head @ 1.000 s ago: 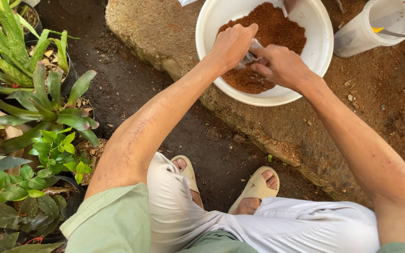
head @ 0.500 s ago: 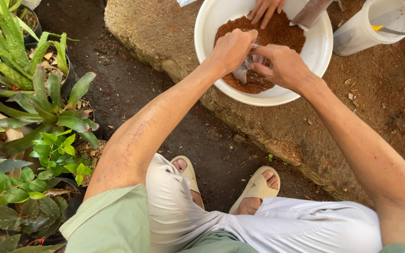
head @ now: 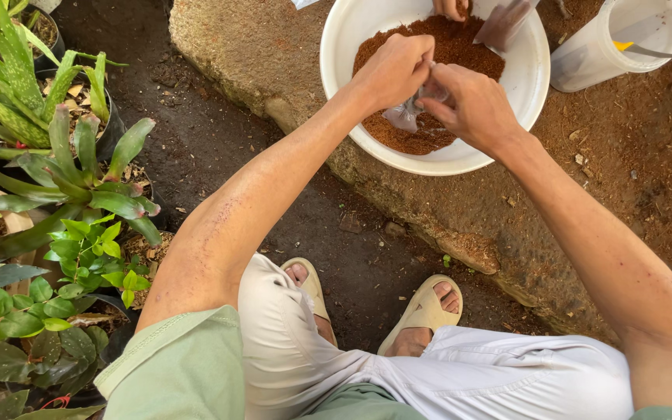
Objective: The person fills small plastic bags with soil from a white bowl by hand and ties them closed with white string.
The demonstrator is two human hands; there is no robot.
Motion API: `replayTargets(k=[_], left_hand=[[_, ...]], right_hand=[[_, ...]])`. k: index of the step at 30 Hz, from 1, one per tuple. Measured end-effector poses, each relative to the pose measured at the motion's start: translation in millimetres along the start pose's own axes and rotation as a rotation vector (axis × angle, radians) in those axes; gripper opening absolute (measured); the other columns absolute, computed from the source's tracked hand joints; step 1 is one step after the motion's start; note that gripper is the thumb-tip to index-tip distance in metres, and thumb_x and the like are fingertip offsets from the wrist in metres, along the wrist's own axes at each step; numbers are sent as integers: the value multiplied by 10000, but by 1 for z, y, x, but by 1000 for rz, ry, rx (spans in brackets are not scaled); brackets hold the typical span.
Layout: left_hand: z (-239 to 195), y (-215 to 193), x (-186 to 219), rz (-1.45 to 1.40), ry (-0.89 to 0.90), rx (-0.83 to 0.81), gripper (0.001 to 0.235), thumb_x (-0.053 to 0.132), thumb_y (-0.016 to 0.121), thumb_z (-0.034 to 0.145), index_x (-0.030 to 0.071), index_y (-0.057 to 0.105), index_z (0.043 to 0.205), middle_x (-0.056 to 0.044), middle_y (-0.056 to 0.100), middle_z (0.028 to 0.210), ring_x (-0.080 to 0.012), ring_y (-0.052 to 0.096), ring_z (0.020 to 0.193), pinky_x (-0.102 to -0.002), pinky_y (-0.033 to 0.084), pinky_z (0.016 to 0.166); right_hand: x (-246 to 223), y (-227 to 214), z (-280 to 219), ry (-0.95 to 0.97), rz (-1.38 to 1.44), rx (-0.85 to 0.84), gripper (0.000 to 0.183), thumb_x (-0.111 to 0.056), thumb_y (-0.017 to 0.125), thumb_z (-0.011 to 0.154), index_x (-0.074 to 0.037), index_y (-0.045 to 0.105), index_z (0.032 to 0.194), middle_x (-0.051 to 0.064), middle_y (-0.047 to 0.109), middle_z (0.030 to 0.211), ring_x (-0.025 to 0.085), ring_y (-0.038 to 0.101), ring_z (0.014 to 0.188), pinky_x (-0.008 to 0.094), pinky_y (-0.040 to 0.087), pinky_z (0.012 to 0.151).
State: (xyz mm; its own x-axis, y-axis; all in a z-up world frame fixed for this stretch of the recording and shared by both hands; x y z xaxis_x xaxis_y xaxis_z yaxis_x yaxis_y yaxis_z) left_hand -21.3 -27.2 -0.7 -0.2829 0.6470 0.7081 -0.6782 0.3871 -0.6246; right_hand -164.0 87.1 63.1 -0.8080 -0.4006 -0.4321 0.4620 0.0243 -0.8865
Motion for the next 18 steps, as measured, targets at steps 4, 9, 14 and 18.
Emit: replayTargets(k=[4, 9, 14, 18], left_hand=[[18, -6, 11, -104, 51, -151, 155, 87, 574, 983, 86, 583, 828, -26, 610, 688, -89, 519, 589, -288, 444, 555], [44, -9, 56, -386, 142, -306, 355, 386, 462, 1179, 109, 645, 1053, -57, 541, 836, -107, 522, 732, -320, 487, 720], [61, 16, 119, -796, 180, -421, 548, 539, 441, 1072, 82, 632, 1306, 16, 723, 906, -74, 748, 817, -250, 637, 719], [26, 51, 154, -898, 217, -429, 684, 472, 508, 1075, 95, 259, 1588, -17, 735, 906, -97, 762, 829, -250, 653, 723]], right_hand=[[2, -16, -6, -44, 38, 63, 111, -120, 625, 1084, -58, 673, 1006, 90, 733, 943, 183, 702, 748, 302, 569, 664], [-11, -77, -22, 251, 354, 233, 167, -107, 514, 1132, -4, 605, 1037, 115, 555, 774, 161, 512, 656, 322, 424, 561], [-22, -126, -50, 220, 428, 340, 269, -113, 495, 1247, -3, 557, 1010, 14, 635, 886, 35, 638, 773, 219, 546, 670], [-34, -136, -89, 376, 250, 376, 343, -163, 553, 1274, -4, 585, 972, 25, 615, 825, 43, 551, 704, 206, 432, 616]])
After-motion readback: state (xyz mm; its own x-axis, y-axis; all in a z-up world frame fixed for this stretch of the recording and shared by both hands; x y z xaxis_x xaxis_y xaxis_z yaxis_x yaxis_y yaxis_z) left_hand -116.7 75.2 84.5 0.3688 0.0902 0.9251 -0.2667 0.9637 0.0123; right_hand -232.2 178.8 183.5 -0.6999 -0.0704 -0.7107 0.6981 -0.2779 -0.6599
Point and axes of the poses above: each hand's wrist, its own z-axis towards the middle knuckle, its own y-axis out of the palm, x = y × z, the point moved 2 cm from there along z, towards the middle knuckle
